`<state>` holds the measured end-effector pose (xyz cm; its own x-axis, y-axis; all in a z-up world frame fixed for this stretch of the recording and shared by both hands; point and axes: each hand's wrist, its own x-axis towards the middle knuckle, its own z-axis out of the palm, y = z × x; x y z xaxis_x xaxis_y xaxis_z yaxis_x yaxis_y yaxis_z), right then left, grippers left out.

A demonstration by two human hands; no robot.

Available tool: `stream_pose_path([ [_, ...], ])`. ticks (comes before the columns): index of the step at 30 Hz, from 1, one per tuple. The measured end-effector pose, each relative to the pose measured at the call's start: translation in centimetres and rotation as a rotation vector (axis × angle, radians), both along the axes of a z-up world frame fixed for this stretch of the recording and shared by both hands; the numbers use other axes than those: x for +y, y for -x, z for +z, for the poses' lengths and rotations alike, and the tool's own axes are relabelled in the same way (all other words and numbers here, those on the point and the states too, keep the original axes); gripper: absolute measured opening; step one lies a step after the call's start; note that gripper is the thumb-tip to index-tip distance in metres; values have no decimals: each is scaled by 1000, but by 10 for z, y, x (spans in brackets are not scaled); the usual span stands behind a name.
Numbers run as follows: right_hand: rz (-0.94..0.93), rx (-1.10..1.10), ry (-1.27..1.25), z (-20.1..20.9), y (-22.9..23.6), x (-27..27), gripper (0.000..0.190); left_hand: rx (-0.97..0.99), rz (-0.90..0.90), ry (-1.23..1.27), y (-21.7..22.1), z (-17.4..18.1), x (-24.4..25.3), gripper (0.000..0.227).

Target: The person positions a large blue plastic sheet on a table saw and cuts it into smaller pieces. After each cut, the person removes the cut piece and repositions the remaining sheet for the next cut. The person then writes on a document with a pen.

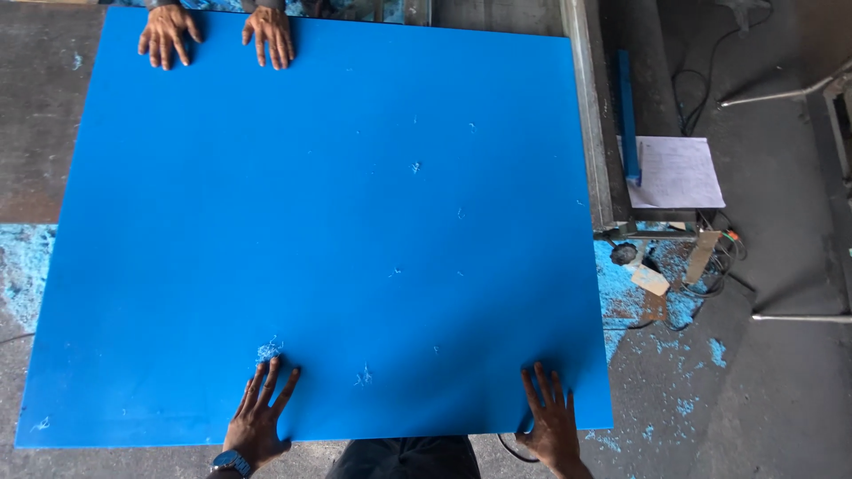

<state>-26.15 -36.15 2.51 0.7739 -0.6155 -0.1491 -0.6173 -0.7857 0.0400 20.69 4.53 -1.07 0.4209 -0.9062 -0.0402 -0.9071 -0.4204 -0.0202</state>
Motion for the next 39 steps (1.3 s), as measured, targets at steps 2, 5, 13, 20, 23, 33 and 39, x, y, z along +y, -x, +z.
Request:
stream_pose_path([
  [2, 1, -9, -5, -4, -1, -4, 146, 0, 5, 7, -2, 1, -3, 161],
  [5, 7, 0, 14, -8, -4, -11, 150, 5, 3, 21, -6, 2, -7, 161],
  [13, 29, -84, 41, -13, -15, -28, 164, 14, 13, 18, -18, 4, -23, 155],
  [20, 49, -12, 101, -11, -30, -44, 152, 5, 16, 19, -31, 3, -36, 160],
  [23, 53, 12, 90, -10, -37, -50, 155, 16, 21, 17, -36, 5, -43, 160],
  [33, 61, -97, 44, 7, -64, -67, 158, -30, 3, -50, -61, 5, -65, 164],
  [39, 49, -126, 46, 22, -85, -77, 150, -13, -14, -19, -75, 14, -80, 160],
])
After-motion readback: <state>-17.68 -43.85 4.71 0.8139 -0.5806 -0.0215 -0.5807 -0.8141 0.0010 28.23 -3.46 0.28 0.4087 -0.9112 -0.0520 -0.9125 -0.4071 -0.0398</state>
